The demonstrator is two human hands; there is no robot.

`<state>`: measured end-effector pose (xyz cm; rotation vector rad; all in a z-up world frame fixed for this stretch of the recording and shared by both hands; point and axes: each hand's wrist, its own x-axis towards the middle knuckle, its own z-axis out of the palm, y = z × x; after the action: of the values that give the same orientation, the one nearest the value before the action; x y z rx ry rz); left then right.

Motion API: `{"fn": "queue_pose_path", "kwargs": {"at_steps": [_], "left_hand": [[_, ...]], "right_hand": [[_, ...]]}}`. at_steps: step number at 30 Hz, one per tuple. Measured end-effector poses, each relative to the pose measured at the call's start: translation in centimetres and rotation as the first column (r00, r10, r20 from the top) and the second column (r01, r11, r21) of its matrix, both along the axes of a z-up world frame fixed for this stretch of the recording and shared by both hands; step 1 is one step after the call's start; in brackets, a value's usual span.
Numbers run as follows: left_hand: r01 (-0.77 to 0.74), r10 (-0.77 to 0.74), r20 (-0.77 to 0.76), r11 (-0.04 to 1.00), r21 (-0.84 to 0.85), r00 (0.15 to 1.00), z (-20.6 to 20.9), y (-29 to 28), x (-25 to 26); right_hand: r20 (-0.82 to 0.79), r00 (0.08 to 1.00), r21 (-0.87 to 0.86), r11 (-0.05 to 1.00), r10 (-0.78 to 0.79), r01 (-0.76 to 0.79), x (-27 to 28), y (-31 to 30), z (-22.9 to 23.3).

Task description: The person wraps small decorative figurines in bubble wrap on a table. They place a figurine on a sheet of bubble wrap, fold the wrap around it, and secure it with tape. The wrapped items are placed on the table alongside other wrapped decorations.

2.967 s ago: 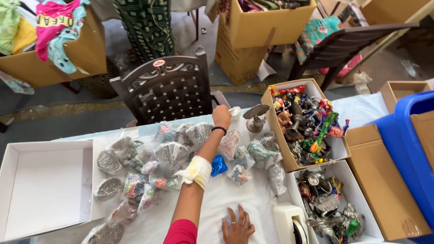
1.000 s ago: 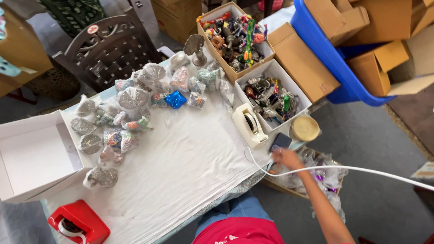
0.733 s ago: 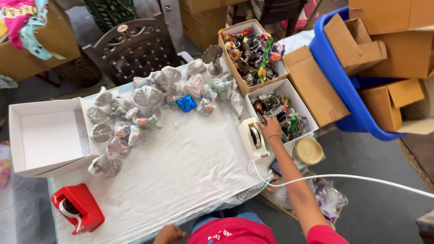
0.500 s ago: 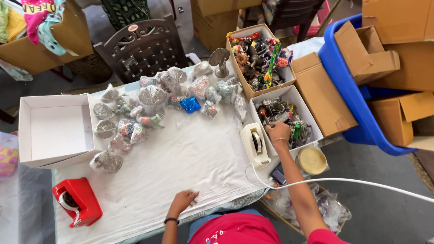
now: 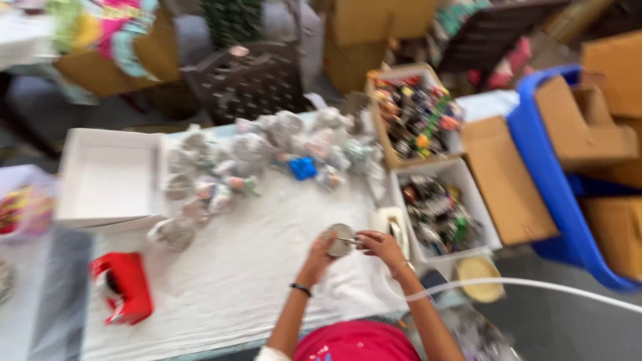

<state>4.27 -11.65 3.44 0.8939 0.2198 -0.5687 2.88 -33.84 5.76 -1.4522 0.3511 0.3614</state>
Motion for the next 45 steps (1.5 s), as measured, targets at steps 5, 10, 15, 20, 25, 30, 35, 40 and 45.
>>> {"fn": "queue_pose_path", "kwargs": {"at_steps": [5,10,15,20,25,30,35,40,45], "left_hand": [[0.017,-0.027,0.022,0.933,0.36,0.999,-8.3,6.2,-2.0],[0.029,0.054,-0.107,0.761,0.648,0.993,-11.7,11.5,-1.4],[-0.274,0.196,0.193,0.739,0.616,0.961,-13.2,13.2,-0.9],[-0.452,-0.076,0.484,0.259,0.854,0.872,-8.3,10.6,-2.7],[-0.457,-0.288,0.433,-0.018,0.889,0.854,-4.3,6.6,-7.6],[-0.431,-0.732,0.425,0.198,0.88,0.532,-6.8,4.9,-11.4],[-0.042,-0.691,0.294,0.357,0.933,0.66,-3.6,0.8,-11.9],[0.382,-0.766,0.161,0.476,0.792,0.622,-5.7,-3.9,-11.9],[0.879,-0.914,0.129,0.405,0.251,0.384,-4.2,-11.9,-13.4]], "right_hand": [[0.047,0.964,-0.065,0.963,-0.26,0.263,-9.0,-9.9,-5.0],[0.042,0.691,-0.187,0.674,-0.721,0.715,-23.0,-21.0,-11.6],[-0.042,0.491,-0.384,0.468,-0.87,0.796,-37.8,-27.7,-29.6],[-0.019,0.727,-0.89,0.343,-0.687,0.3,-41.7,-25.5,-33.4],[-0.249,0.71,-0.937,0.35,-0.659,-0.004,-39.2,-27.5,-29.0],[-0.422,0.179,-0.889,0.445,-0.889,0.111,-38.3,-27.7,-23.0],[-0.125,0.214,-0.602,0.246,-0.969,0.76,-45.4,-31.8,-29.8],[0.136,-0.122,-0.023,-0.126,-0.983,0.992,-43.3,-26.2,-15.3],[0.007,0.392,0.351,0.369,-0.92,0.86,-40.2,-18.6,-11.5]]}}
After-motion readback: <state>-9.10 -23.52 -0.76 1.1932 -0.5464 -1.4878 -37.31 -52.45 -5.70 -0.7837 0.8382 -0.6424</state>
